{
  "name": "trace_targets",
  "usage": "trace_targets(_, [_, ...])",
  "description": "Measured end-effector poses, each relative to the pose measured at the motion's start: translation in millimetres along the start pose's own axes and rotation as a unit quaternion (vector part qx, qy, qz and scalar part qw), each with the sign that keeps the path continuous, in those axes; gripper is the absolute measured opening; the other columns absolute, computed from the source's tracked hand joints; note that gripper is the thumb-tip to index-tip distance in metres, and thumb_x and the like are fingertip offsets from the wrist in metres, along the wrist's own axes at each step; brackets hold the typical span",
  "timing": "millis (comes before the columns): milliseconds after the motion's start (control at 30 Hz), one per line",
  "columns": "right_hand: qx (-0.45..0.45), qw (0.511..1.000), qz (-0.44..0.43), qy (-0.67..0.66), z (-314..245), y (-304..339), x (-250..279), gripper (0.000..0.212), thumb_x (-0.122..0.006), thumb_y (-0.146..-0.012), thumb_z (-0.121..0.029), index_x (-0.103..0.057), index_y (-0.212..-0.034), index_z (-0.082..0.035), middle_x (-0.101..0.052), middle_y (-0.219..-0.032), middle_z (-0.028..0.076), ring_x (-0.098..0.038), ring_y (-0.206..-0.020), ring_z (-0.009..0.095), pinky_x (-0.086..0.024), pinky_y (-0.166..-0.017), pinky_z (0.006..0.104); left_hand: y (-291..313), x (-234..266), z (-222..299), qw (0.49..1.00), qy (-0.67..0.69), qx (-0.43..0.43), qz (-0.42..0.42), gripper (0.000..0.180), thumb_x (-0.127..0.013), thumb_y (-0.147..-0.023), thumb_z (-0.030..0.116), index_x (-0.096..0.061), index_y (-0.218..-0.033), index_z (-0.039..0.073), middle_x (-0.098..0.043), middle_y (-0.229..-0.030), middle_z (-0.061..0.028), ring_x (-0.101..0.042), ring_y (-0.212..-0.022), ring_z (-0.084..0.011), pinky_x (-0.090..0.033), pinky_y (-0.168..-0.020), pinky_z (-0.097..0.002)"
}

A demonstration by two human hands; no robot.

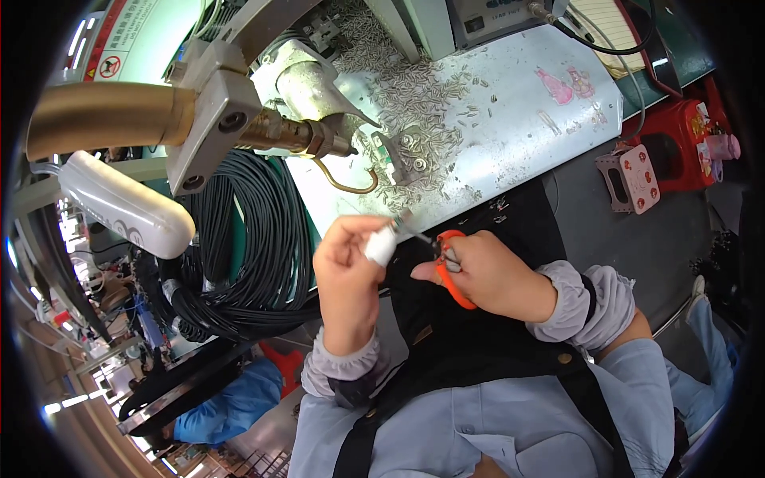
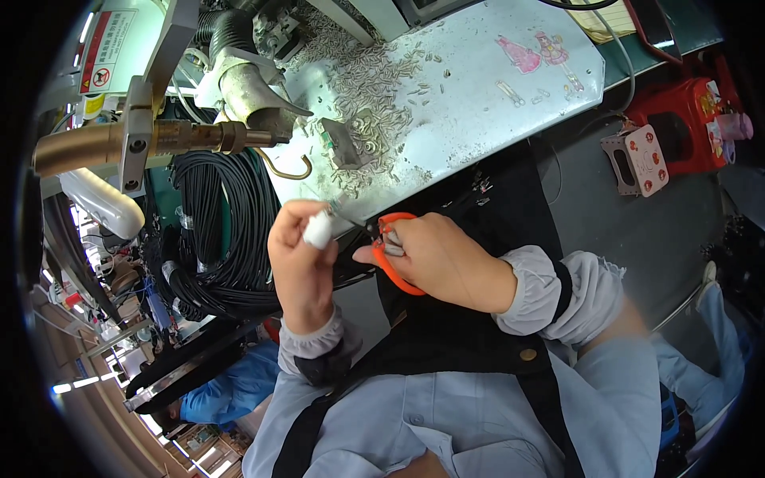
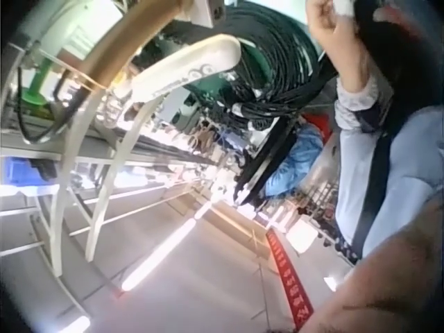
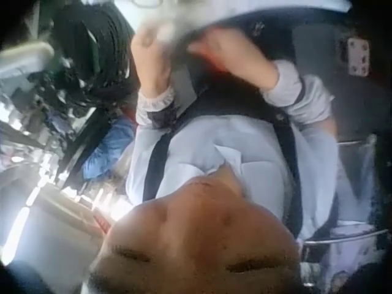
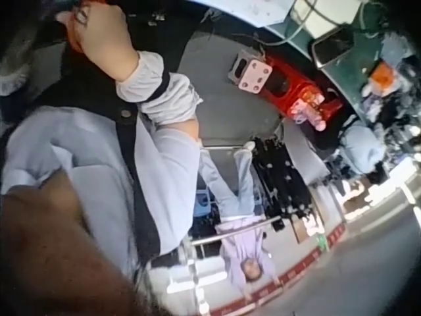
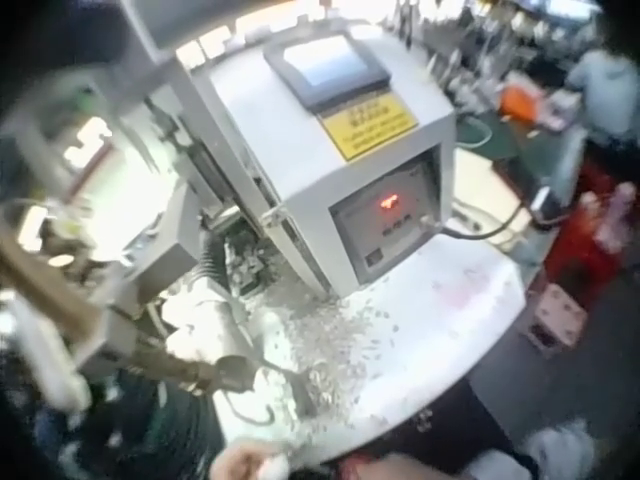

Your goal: The person gathers a bundle of cables, trims the ends of the individual wires using shears, and then sets the bundle back down on the table.

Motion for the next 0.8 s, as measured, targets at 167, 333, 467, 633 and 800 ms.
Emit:
trace_targets(167, [-0.004,0.985,0.138,-0.1,-6.5,-25.7,16.1,0.02,-0.058,-0.081,-0.016,-0.049,-0.076,0.001,-0.051,-0.052,0.003,-0.047,-0.043,0.008,-0.037,-0.041,0.0237,-40.1,4.7,-7.0,0.994,0.098,0.036,-0.014,0.012,-0.054,-0.08,0.001,-0.054,-0.092,0.0,-0.049,-0.067,0.0027,-0.03,-0.044,-0.0005,-0.021,-0.039,-0.0162])
trace_targets(333, [-0.011,0.98,0.144,-0.138,-21.6,-65.1,33.3,0.02,-0.057,-0.083,-0.016,-0.048,-0.079,0.002,-0.049,-0.054,0.0,-0.045,-0.042,0.008,-0.036,-0.04,0.0221,-52.5,4.5,-0.2,0.995,0.071,0.064,0.007,0.012,-0.055,-0.079,0.001,-0.054,-0.092,0.001,-0.046,-0.061,0.0041,-0.028,-0.043,-0.0003,-0.02,-0.038,-0.0171])
trace_targets(467, [-0.076,0.976,0.044,-0.2,-19.6,-78.6,33.8,0.019,-0.055,-0.083,-0.016,-0.05,-0.082,0.003,-0.047,-0.053,0.001,-0.044,-0.042,0.007,-0.034,-0.04,0.0219,-60.2,11.2,2.4,0.984,0.095,0.143,-0.046,0.013,-0.057,-0.079,0.003,-0.054,-0.091,0.001,-0.044,-0.058,0.0045,-0.027,-0.042,-0.0013,-0.019,-0.037,-0.0178])
trace_targets(633, [-0.016,0.99,0.094,-0.102,-13.5,-78.9,30.3,0.015,-0.053,-0.084,-0.012,-0.051,-0.084,0.002,-0.047,-0.053,0.002,-0.042,-0.042,0.007,-0.033,-0.04,0.0227,-57.2,13.8,3.2,0.987,0.067,0.143,-0.039,0.012,-0.059,-0.078,0.005,-0.055,-0.088,0.002,-0.046,-0.061,0.0025,-0.029,-0.044,-0.0033,-0.021,-0.039,-0.0183])
trace_targets(800, [-0.018,0.988,0.087,-0.125,-13.0,-78.4,29.6,0.01,-0.05,-0.084,-0.009,-0.051,-0.085,0.001,-0.047,-0.054,0.002,-0.042,-0.043,0.007,-0.033,-0.041,0.0227,-51.9,10.8,4.7,0.995,0.021,0.101,0.014,0.01,-0.06,-0.077,0.004,-0.054,-0.085,0.002,-0.047,-0.064,0.0007,-0.033,-0.047,-0.0049,-0.024,-0.04,-0.0193])
Point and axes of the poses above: each hand's wrist, its own y-axis away from the middle knuckle, its own x-axis out of the back of the hand, z = x × y, the point moved 3 cm from there along -y, towards the middle knuckle
